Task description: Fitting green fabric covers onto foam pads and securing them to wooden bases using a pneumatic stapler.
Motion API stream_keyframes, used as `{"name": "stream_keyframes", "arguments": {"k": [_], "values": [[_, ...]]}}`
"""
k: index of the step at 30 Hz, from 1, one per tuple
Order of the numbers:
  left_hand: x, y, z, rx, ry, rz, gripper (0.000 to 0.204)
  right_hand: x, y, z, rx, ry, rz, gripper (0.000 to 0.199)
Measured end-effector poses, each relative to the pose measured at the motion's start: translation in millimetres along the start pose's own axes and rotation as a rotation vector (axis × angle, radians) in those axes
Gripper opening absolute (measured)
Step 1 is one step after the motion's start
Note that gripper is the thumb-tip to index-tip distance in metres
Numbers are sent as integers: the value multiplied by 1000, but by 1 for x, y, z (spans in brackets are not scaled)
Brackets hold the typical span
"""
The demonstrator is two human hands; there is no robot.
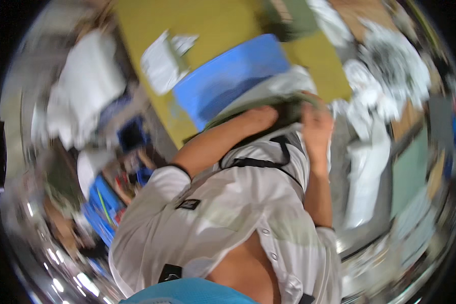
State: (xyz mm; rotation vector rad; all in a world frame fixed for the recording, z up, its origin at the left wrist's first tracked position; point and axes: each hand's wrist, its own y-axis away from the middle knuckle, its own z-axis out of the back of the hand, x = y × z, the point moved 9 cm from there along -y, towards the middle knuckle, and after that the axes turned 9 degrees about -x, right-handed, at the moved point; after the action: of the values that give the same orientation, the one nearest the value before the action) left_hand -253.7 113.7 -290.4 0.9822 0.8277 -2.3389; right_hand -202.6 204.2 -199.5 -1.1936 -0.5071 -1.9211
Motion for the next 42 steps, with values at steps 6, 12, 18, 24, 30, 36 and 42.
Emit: {"name": "stream_keyframes", "arguments": {"k": [6,12,18,24,30,36,42], "values": [[5,15,-25,-165,58,147,30,-71,-20,-19,-13,-619,-549,17],[-10,18,-18,-160,-374,-13,23,-85,-53,-35,-36,-564,-343,16],[7,0,-8,-1,63,289,16,-120,-81,-36,-39,-345,-314,22],[-12,-7,28,-156,-424,14,11,-158,-97,-68,196,-370,-564,30],[-4,-13,41,-178,-440,46,15,-215,-104,-90,345,-229,-688,35],[-3,-16,49,-308,-511,48,28,-281,-95,-93,382,-332,-800,34],[-9,17,113,-517,98,-17,33,-303,-108,-110,614,-310,-900,34]]}}
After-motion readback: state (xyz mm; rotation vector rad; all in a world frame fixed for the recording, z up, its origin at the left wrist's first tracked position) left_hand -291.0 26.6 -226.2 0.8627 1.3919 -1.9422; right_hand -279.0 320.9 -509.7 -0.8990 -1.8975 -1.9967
